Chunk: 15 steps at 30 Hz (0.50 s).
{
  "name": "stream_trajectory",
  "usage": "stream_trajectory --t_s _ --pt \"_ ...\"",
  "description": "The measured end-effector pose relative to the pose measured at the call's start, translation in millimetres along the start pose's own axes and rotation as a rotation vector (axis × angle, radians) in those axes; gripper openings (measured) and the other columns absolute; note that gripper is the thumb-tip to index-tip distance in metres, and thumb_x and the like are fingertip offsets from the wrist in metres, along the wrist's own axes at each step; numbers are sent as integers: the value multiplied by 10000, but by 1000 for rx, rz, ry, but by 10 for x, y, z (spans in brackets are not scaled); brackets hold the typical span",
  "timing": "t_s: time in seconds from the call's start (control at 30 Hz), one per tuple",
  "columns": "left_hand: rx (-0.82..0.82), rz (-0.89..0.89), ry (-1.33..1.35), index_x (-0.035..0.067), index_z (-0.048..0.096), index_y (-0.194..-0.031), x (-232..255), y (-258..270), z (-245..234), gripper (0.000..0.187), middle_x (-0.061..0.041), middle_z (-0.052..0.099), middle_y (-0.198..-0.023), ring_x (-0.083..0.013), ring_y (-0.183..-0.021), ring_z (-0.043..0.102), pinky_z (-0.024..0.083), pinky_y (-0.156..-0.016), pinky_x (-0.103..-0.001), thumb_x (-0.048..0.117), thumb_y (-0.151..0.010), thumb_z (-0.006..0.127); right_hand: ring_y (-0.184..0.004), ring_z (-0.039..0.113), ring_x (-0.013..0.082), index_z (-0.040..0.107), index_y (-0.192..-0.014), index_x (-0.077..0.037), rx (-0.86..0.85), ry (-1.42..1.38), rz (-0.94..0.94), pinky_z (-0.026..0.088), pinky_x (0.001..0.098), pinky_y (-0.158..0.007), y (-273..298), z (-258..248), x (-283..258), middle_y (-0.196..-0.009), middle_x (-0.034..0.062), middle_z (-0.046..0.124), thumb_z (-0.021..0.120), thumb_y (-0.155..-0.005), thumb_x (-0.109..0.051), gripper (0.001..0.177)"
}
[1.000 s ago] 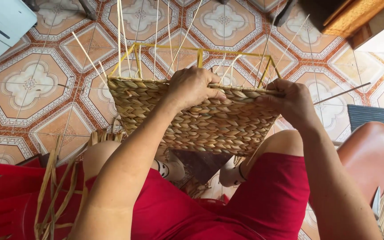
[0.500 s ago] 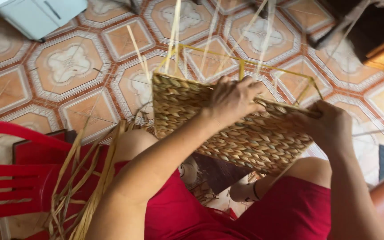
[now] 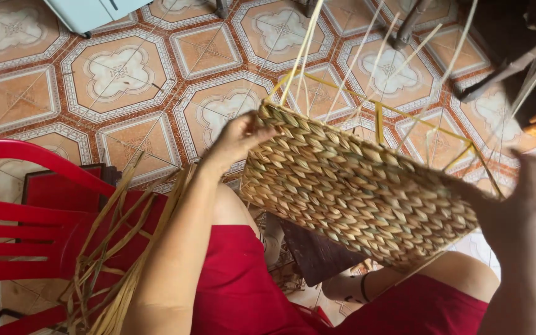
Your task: Weaving straw or fiber material around a gold-colored wire frame to create a basket.
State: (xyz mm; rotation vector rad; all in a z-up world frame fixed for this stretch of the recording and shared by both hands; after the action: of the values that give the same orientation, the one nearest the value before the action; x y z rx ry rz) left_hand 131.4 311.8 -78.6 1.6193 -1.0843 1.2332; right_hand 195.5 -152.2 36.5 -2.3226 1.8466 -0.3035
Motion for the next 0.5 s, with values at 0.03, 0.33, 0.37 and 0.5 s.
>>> stream_trajectory --t_s 0.03,0.33,0.37,0.5 --pt "7 1 7 90 674 -1147 -27 -45 34 521 -52 701 -1030 -220 -1015 641 538 -902 -362 497 -833 755 -1010 688 322 683 -1336 -62 3 4 -9 538 421 -779 65 -31 -79 -1197 203 703 969 -718 -523 822" --pt "-188 204 277 179 760 -925 10 -129 454 213 47 731 -800 -103 -809 667 578 -853 -299 332 -799 838 -1018 656 325 682 -1166 -32 118 -444 -416 511 456 -887 -84 -396 -1567 -1095 185 702 870 -768 -376 558" --pt "-175 248 301 181 761 -911 33 -124 499 189 56 710 -782 -93 -775 630 562 -814 -293 322 -813 838 -847 695 273 706 -1198 -118 -168 -347 -339 470 430 -1020 -117 -266 -1627 -892 137 719 834 -806 -453 531" --pt "-134 312 360 172 764 -896 119 -30 644 162 79 643 -749 -68 -711 528 498 -718 -264 301 -835 842 -691 743 176 749 -1164 -138 -185 -505 -479 409 532 -1040 -125 68 -1478 -660 7 786 807 -761 -506 549"
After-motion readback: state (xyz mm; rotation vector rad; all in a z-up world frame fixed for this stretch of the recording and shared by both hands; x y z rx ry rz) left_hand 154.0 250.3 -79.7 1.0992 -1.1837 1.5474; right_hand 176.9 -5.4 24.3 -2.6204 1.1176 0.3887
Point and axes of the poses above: each hand's wrist, its own y-axis away from the middle knuckle, its own z-axis out of the palm, x = y × z, the point moved 5 cm from there along -y, towards the middle knuckle
